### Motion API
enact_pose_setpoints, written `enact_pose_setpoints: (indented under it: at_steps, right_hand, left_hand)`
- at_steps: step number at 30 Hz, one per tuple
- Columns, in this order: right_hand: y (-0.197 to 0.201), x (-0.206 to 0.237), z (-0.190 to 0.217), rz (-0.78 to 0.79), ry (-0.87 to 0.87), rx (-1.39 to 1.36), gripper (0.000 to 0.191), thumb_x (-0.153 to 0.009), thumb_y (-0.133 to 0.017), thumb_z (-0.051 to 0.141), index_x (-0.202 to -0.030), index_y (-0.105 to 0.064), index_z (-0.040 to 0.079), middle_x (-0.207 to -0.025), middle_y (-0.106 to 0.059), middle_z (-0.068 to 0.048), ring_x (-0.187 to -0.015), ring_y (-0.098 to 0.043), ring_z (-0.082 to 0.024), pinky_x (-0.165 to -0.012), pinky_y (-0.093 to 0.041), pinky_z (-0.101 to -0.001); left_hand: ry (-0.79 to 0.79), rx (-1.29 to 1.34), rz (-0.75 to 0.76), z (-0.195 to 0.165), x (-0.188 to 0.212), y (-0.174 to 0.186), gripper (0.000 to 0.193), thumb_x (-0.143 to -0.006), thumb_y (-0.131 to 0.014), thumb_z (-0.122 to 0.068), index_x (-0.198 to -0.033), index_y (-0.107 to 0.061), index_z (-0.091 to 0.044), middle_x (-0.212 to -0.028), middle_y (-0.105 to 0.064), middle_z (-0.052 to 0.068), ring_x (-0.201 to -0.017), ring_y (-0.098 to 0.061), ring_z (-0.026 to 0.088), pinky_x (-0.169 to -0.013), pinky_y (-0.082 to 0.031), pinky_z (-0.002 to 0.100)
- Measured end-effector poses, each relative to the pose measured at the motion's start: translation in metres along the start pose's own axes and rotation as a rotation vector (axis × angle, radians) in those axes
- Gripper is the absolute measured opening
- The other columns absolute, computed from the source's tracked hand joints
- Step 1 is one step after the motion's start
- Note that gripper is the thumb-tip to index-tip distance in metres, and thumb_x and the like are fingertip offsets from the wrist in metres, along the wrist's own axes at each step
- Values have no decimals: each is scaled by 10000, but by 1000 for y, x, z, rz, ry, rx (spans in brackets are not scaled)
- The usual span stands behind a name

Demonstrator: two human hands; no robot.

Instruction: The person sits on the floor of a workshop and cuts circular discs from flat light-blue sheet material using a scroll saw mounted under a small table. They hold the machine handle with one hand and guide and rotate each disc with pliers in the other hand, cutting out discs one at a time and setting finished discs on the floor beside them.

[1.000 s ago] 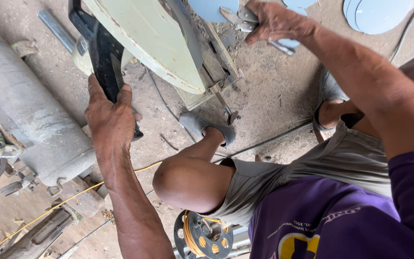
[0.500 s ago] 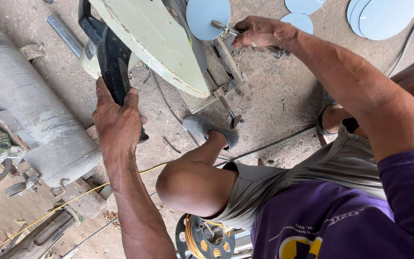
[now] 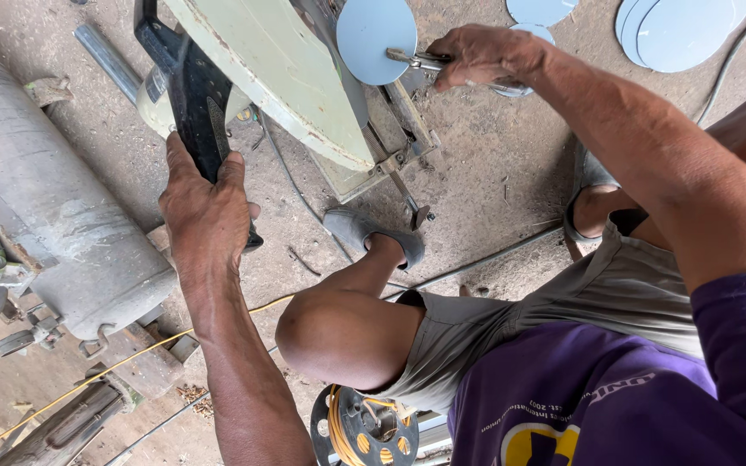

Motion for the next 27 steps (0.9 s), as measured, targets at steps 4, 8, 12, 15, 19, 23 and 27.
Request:
enact_pose_setpoints:
  at_steps: [4, 8, 12, 15, 19, 23, 27]
  right_hand:
    - [14, 1, -3, 3, -193, 325, 576, -911, -741, 261, -1441, -565, 118, -1120, -722, -182, -934, -696, -305, -857, -556, -494]
    - [25, -4, 1, -46, -16, 513, 547, -823, -755, 215, -1337, -624, 78, -901, -709, -136, -706, -696, -265, -639, -603, -419]
    - [24, -8, 1, -71, 87, 426, 506, -838, -741, 195, -1311, -616, 64, -876, -685, -127, -683, -664, -247, -609, -579, -398]
    - [19, -12, 0, -95, 99, 478, 475, -849, -730, 180, -1291, -610, 54, -858, -667, -119, -665, -639, -234, -586, -562, -383]
    - [13, -18, 2, -116, 111, 518, 434, -863, -716, 160, -1265, -602, 41, -834, -644, -110, -641, -606, -216, -557, -539, -362]
    - [11, -21, 2, -138, 105, 544, 393, -878, -701, 140, -1239, -594, 27, -809, -620, -100, -618, -573, -198, -527, -515, -342]
    - [10, -23, 3, -159, 92, 577, 353, -892, -687, 119, -1214, -586, 14, -785, -596, -90, -594, -540, -180, -497, -492, -321]
  left_hand:
    - [-11, 22, -3, -2, 1, 1, 743, -960, -605, -218, -1541, -210, 22, -1049, -723, 193, -576, -738, 185, -437, -621, 244]
    - [-7, 21, -2, -2, 1, 2, 745, -962, -615, -226, -1542, -217, 20, -1031, -734, 179, -549, -715, 179, -420, -589, 254]
    - [-19, 31, -4, -2, 4, 2, 734, -962, -619, -215, -1555, -237, -10, -1032, -746, 149, -539, -696, 153, -433, -576, 258]
    - [-22, 23, -9, -4, 4, 1, 726, -967, -616, -202, -1556, -238, -10, -1053, -746, 128, -545, -698, 142, -448, -582, 261]
    - [-21, 5, -3, -5, 5, 3, 720, -968, -605, -190, -1556, -233, -10, -1045, -745, 124, -553, -700, 136, -460, -587, 253]
    - [-27, 27, -4, -4, 4, 2, 723, -972, -606, -189, -1554, -226, 9, -1058, -737, 124, -558, -705, 133, -462, -593, 247]
    - [-22, 8, -4, -2, 3, 1, 730, -968, -611, -208, -1551, -229, 7, -1034, -749, 128, -549, -701, 133, -451, -591, 244]
Point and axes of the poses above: each hand's wrist, its own x-axis away from the middle knuckle, its own y-axis out of the back of the hand, z = x × y, the point moved 4 cm from there along -x, towards the middle knuckle
